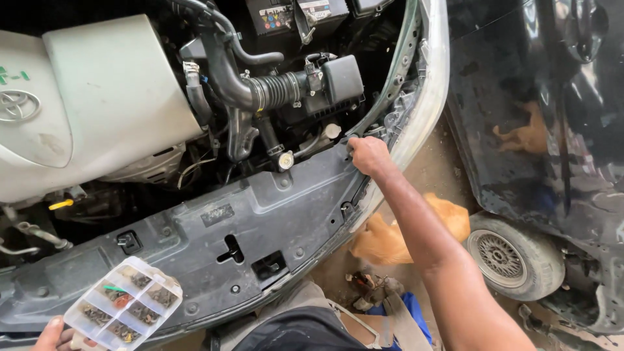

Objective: The person works on the front of a car with the hood open, using a screwdriver to remove and install screws into the plastic radiator cover. They select screws from a small compartmentalized box and place them into the cover while occasionally interacting with another person standing nearby.

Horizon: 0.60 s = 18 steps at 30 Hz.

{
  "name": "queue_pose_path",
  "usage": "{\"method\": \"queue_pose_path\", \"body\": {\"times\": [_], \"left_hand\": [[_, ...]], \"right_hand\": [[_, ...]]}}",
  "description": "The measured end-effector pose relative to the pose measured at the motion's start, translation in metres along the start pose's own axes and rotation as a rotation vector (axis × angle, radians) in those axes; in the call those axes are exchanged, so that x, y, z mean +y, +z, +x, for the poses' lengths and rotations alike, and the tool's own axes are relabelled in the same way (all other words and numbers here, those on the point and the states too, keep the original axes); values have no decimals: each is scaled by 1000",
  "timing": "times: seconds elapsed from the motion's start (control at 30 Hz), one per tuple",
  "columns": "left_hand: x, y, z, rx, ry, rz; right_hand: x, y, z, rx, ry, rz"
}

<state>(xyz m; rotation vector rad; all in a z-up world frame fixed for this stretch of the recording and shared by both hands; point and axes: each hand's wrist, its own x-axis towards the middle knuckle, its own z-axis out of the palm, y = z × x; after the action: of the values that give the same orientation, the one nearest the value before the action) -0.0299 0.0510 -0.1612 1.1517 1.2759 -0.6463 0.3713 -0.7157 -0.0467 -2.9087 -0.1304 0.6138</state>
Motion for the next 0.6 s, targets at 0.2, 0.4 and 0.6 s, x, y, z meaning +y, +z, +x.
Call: {"method": "queue_pose_path", "body": {"times": [0.2,0.4,0.6], "left_hand": [[-21,-32,48,94,-158,-23],[-25,-33,49,68,-220,17],[-11,-7,10,144,-150,55]], "right_hand": [[0,-4,-1,28,-97,-22],[10,3,1,-4,-228,-91],[-7,-6,-2,-55,-184,-145]]}}
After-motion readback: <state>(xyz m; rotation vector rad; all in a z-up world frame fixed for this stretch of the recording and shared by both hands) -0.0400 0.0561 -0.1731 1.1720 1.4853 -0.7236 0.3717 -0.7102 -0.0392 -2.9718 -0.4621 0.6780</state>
